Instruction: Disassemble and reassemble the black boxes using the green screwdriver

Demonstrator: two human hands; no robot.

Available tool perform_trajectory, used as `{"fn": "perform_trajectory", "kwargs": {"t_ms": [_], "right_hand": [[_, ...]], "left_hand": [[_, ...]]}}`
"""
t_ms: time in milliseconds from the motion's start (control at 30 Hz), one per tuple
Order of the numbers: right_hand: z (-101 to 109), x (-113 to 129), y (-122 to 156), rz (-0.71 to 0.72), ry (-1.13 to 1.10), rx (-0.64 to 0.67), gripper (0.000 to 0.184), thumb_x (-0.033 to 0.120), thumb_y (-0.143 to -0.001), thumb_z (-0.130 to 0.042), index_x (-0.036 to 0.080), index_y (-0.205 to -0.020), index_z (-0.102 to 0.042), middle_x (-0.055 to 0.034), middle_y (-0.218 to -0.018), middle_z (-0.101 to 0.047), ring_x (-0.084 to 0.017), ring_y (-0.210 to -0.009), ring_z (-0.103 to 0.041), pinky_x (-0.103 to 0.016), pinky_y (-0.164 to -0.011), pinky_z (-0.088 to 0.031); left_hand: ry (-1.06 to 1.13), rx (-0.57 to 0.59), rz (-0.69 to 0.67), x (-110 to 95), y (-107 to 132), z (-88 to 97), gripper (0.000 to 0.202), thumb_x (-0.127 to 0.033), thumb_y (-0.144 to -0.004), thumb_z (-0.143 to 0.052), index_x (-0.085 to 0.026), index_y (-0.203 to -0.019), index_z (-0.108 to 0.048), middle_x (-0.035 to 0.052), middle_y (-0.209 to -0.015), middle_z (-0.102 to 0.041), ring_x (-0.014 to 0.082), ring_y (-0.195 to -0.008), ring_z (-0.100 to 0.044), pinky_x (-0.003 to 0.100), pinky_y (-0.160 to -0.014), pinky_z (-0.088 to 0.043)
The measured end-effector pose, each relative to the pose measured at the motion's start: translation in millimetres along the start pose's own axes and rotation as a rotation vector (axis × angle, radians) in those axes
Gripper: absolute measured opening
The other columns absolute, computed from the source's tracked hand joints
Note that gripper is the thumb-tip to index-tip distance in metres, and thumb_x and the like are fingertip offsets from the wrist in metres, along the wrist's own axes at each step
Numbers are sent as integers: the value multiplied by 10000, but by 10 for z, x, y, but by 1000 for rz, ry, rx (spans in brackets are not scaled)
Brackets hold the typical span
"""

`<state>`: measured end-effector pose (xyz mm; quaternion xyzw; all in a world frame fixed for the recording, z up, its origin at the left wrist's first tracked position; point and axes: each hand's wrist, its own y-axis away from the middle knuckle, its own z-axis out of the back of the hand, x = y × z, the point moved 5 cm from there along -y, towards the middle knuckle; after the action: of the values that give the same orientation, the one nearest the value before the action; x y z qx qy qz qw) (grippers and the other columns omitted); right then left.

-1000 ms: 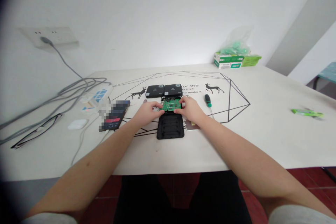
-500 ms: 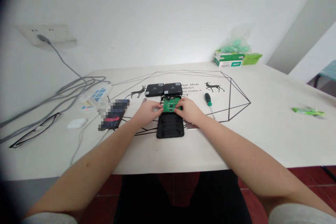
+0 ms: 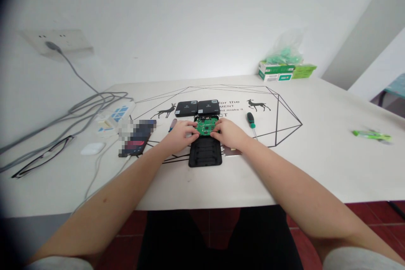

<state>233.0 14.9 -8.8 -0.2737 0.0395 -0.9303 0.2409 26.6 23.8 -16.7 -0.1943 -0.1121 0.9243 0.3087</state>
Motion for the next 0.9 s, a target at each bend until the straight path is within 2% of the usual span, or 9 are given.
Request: {"fn": "perform_trajectory", "kwargs": {"t_ms": [133,200,267,333,400,500,567,667,900], "right_hand": [[43,-7,-14,6,-13,11,145,262,-923,-705,193,-844,-804,-109,-1138,-731,-240,-1084,-702,-353,-1026,-514],[151,-24,-4,-17,16,-25,85,266,-892,-721,188,-884,-755,-100,-1117,-709,-223,-1010,-686,-340,-942,-514],[291,-66,28,-75,76,-14,140,324,-875,-728,192,-877,-682,-75,-1010,-681,-204,-887,-642,-325,-818,-484],[357,-114,91,-123,90,194,272,436,-836,-749,213,-808,-595,-24,-829,-631,-198,-774,-585,-314,-706,-425],[373,-125,188,-122,31,450,426,466,-688,-856,232,-904,-574,0,-878,-634,-195,-769,-580,-303,-678,-409],[398,-131,290,-149,57,615,556,408,-547,-902,240,-938,-544,-7,-955,-635,-213,-806,-596,-300,-662,-405],[387,-109,309,-145,98,650,516,412,-565,-878,235,-913,-540,-21,-965,-629,-222,-823,-595,-306,-661,-403],[362,-68,307,-144,132,670,476,437,-594,-855,229,-881,-537,-32,-972,-625,-223,-824,-598,-315,-665,-407],[411,-22,330,-176,168,581,456,352,-597,-859,259,-829,-478,13,-798,-663,-215,-707,-618,-327,-582,-381]], "left_hand": [[1,11,-3,-28,-11,-1,217,-339,-958,-655,-245,-927,-848,95,-1265,-744,309,-1226,-651,514,-1147,-469],[3,17,-1,-47,-9,19,217,-337,-959,-661,-225,-945,-846,112,-1272,-737,314,-1233,-645,518,-1153,-464],[6,16,-2,-71,6,71,219,-347,-957,-683,-207,-1009,-842,134,-1296,-721,326,-1272,-622,528,-1168,-451],[20,33,-30,-111,37,144,273,-388,-946,-727,-213,-1132,-822,140,-1369,-689,341,-1357,-564,550,-1206,-415],[49,121,-88,-169,83,200,458,-473,-870,-834,-255,-1269,-780,125,-1522,-603,373,-1483,-441,584,-1254,-352],[84,322,-75,-218,153,243,703,-538,-715,-960,-327,-1350,-745,91,-1711,-407,431,-1612,-227,644,-1278,-285],[94,412,-59,-253,178,269,711,-547,-674,-986,-339,-1318,-766,80,-1748,-346,442,-1636,-163,655,-1287,-258],[93,483,-56,-305,184,293,699,-552,-631,-1009,-328,-1258,-795,78,-1745,-357,441,-1641,-158,634,-1300,-248],[81,462,-68,-306,186,295,613,-519,-630,-1013,-334,-1180,-813,69,-1727,-396,425,-1640,-188,620,-1294,-270]]}}
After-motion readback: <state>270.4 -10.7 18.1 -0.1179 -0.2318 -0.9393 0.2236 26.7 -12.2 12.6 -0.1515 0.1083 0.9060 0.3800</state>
